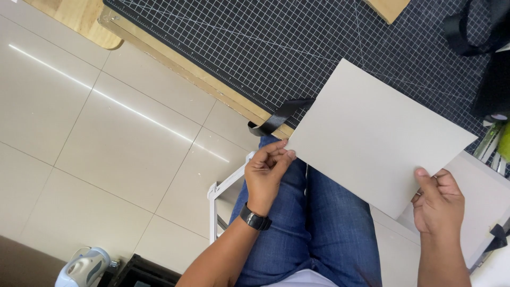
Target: Smoothing a white sheet onto a board using a scraper and finishing the edges with a stylus tool.
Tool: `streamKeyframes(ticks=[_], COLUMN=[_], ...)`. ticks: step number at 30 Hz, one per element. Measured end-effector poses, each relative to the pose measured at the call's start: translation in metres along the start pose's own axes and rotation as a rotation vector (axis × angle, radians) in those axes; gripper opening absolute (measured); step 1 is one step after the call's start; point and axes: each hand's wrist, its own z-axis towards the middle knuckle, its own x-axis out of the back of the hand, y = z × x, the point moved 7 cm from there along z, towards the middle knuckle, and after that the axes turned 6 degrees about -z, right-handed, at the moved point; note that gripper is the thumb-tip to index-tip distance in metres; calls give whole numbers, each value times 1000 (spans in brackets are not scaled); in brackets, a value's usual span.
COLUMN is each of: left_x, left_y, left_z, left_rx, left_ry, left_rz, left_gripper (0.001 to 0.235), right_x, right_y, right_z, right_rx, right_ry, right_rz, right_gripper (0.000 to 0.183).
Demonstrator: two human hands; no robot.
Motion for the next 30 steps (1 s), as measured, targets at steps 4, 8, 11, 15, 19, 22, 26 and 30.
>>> streamKeyframes(ticks=[4, 8, 11, 15, 19, 22, 26, 30], left_x=[-3, -1, -4, -4, -4, -5, -3, -3], left_y=[6, 6, 11, 15, 14, 14, 10, 14], left_z=[-1, -3, -2, -2, -2, -2, -1, -2], left_rx=[-23, -3, -19, -52, -31, -40, -20, -6], left_ry=[-23, -34, -45, -48, -45, -47, -33, -24], left_rz=[5, 26, 30, 56, 29, 53, 63, 115], left_gripper=[27, 22, 24, 24, 24, 23, 22, 21], right_x=[3, 1, 0, 1, -1, 0, 1, 0], right_y=[1, 1, 0, -1, -4, -2, -1, -1], right_z=[2, -1, 0, -1, -2, -1, 1, 2], right_rx=[-10, -8, -15, -13, -21, -32, -24, -5], right_ry=[9, -3, 5, 3, -13, -8, -11, -32], right_rz=[-72, -63, -36, -67, -39, -32, -51, -44], right_gripper=[14, 15, 17, 25, 16, 16, 15, 14])
